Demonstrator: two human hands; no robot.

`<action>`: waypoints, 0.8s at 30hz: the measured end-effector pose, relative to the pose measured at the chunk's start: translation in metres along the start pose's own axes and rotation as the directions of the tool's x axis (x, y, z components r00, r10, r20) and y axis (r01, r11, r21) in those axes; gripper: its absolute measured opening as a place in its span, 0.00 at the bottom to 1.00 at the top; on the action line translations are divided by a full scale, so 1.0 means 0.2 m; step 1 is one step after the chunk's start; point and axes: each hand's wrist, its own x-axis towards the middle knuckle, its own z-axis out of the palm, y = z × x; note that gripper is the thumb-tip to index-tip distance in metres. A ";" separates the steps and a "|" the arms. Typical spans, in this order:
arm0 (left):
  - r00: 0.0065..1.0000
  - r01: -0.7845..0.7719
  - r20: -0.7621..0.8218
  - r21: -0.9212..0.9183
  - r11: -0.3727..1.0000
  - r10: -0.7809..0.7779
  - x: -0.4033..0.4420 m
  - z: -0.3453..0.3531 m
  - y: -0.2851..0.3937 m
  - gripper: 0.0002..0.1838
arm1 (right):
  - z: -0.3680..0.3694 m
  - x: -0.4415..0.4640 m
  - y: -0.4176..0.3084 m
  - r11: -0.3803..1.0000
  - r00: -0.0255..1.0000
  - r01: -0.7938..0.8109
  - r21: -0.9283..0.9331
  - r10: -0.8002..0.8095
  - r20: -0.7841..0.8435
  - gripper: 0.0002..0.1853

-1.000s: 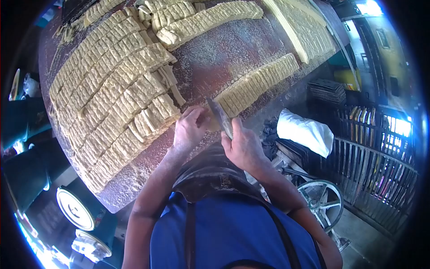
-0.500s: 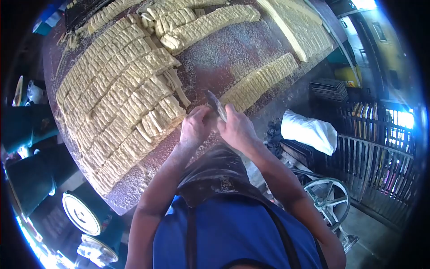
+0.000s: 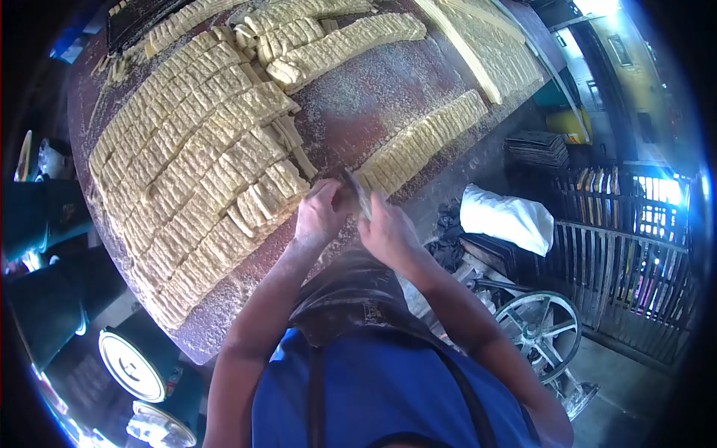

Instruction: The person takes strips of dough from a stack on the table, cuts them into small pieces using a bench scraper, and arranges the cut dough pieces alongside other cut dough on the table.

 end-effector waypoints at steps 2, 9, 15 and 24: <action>0.999 0.041 0.025 0.011 0.999 -0.041 -0.01 -0.01 0.03 0.12 | -0.01 0.11 -0.07 0.996 0.993 -0.083 0.020 0.081 0.085 0.19; 0.999 -0.050 -0.021 0.034 0.998 0.050 -0.03 -0.02 -0.02 0.10 | -0.02 0.07 0.04 0.995 0.984 0.051 0.084 -0.036 -0.173 0.20; 0.999 -0.047 -0.020 0.003 0.999 0.048 -0.05 -0.02 -0.04 0.10 | 0.01 -0.12 -0.04 1.000 0.998 0.016 0.011 -0.015 -0.068 0.20; 1.000 -0.023 -0.008 0.180 0.983 0.025 -0.02 0.01 0.00 0.06 | 0.12 0.20 0.00 0.984 0.976 0.176 -0.019 -0.177 -0.126 0.19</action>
